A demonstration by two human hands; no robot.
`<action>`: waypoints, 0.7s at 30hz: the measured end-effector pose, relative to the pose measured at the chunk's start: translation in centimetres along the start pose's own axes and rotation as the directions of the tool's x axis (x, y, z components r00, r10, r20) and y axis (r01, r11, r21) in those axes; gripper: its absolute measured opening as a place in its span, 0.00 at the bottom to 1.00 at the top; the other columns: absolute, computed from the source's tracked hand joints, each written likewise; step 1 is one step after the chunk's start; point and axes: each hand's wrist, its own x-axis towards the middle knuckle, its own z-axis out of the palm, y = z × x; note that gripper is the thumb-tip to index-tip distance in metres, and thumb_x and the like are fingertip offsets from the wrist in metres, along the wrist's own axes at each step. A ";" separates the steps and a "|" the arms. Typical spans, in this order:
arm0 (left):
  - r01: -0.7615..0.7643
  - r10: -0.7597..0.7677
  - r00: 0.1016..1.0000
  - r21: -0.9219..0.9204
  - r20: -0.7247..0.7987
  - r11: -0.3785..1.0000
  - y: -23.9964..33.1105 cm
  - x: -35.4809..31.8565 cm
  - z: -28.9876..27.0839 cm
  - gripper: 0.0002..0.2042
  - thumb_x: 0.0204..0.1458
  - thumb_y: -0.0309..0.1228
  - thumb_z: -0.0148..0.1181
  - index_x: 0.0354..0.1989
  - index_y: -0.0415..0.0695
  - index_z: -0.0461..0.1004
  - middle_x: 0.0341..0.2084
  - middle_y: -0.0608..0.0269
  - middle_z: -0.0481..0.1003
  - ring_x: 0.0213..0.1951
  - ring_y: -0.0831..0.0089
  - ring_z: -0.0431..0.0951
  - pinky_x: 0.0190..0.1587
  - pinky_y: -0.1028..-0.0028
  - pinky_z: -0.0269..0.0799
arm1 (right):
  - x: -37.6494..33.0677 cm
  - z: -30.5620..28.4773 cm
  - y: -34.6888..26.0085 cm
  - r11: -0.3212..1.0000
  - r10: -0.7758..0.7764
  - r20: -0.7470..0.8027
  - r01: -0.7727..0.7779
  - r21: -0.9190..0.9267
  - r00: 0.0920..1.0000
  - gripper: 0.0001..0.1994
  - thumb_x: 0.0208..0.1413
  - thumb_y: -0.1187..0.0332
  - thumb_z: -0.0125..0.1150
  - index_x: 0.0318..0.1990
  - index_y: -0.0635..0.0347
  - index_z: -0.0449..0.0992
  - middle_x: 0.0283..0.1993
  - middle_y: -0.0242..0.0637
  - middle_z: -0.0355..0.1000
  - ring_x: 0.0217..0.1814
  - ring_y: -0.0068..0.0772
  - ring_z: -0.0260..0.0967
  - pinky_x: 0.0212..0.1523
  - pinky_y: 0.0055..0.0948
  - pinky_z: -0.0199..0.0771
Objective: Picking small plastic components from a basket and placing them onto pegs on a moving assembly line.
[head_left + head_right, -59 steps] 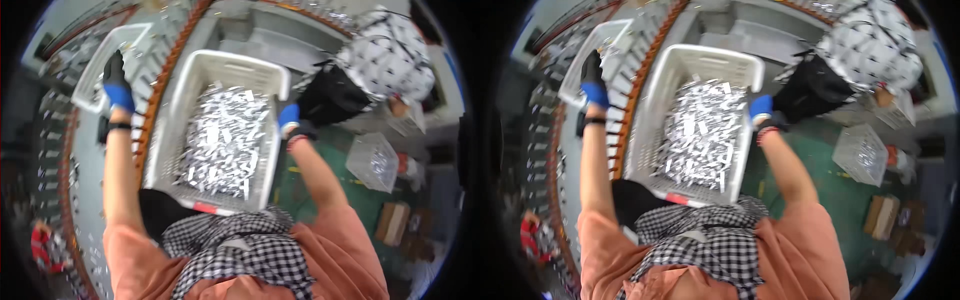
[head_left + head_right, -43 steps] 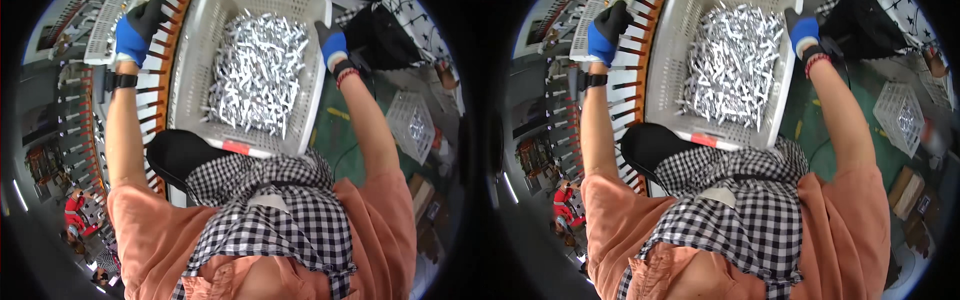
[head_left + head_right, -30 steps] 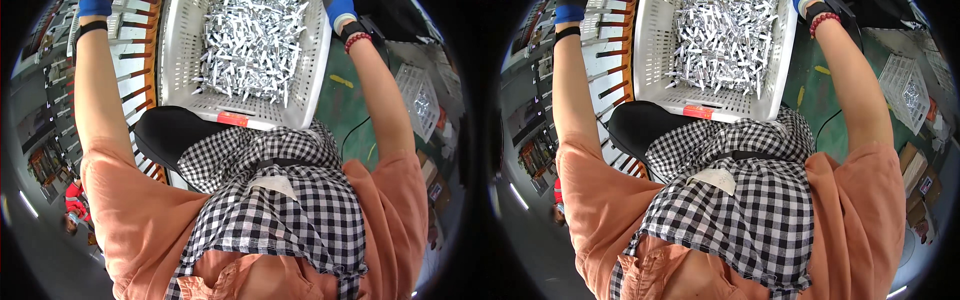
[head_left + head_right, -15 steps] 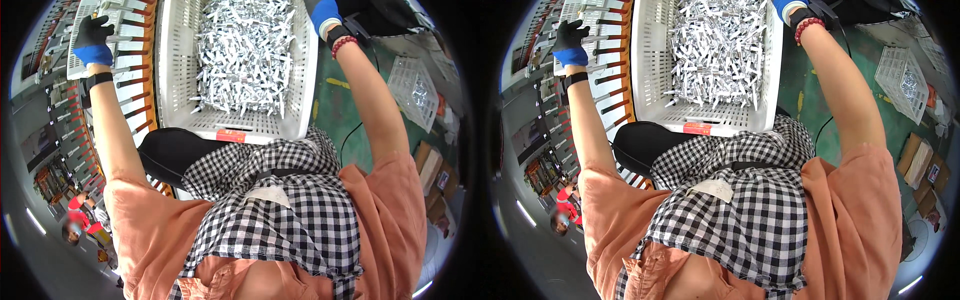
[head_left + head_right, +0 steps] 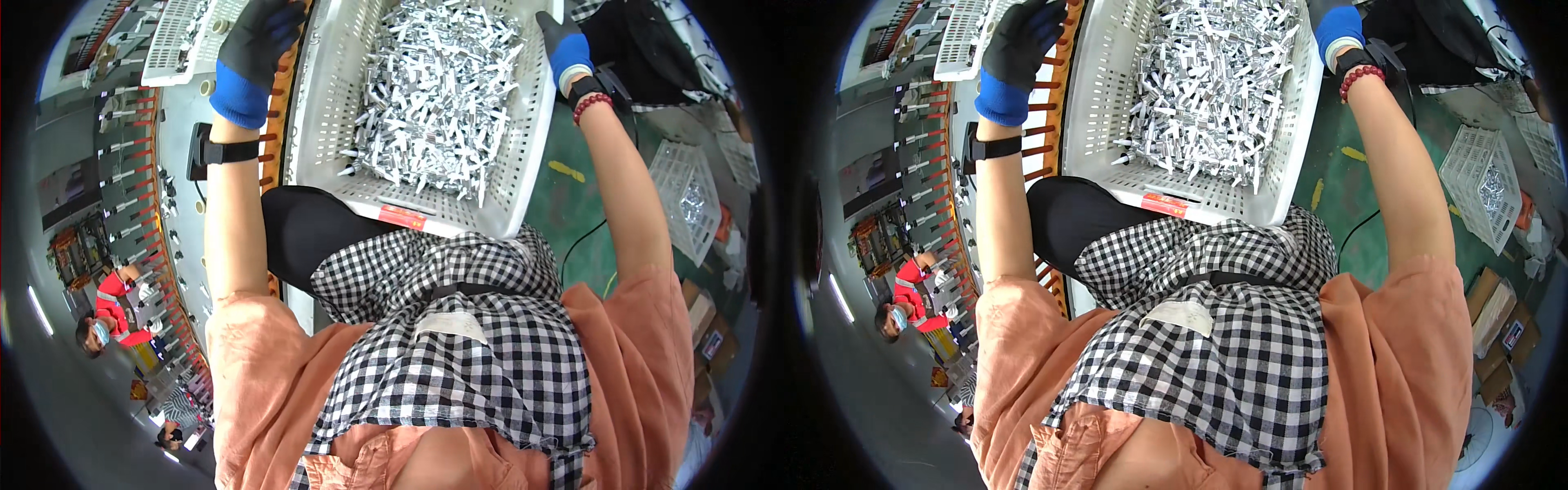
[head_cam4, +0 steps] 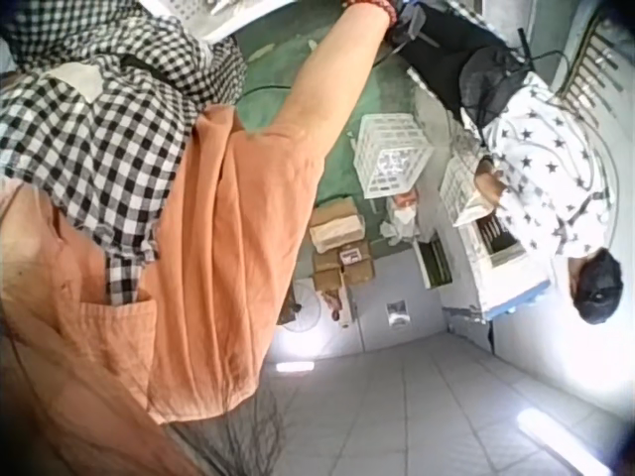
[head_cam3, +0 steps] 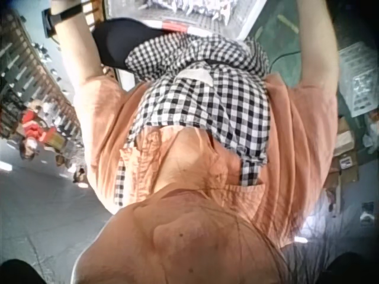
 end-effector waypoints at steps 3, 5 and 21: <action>-0.118 0.147 0.989 0.634 0.008 0.765 -1.3 -1.9 -2.7 0.21 0.71 0.40 0.48 0.65 0.40 0.73 0.54 0.56 0.79 0.56 0.72 0.78 0.60 0.72 0.69 | 1.0 -0.1 0.6 0.997 -0.056 0.002 0.056 -0.046 0.998 0.29 0.61 0.50 0.60 0.57 0.70 0.76 0.53 0.60 0.78 0.55 0.60 0.76 0.56 0.43 0.73; 0.127 0.149 0.948 0.760 -0.283 0.637 -4.1 -2.4 -2.8 0.26 0.63 0.50 0.57 0.61 0.43 0.76 0.45 0.50 0.83 0.49 0.62 0.83 0.48 0.67 0.76 | 1.6 0.7 -0.6 0.999 -0.040 0.012 0.040 -0.020 0.999 0.29 0.61 0.50 0.60 0.56 0.70 0.77 0.52 0.60 0.79 0.54 0.59 0.76 0.55 0.43 0.73; 0.415 0.118 0.877 0.857 -0.466 0.304 -8.5 -7.1 3.3 0.24 0.60 0.50 0.52 0.45 0.40 0.81 0.40 0.39 0.81 0.45 0.45 0.83 0.50 0.56 0.77 | -4.7 8.9 -27.3 0.761 -0.637 0.472 0.402 0.509 0.609 0.21 0.71 0.56 0.49 0.62 0.59 0.75 0.59 0.43 0.77 0.60 0.37 0.75 0.60 0.33 0.72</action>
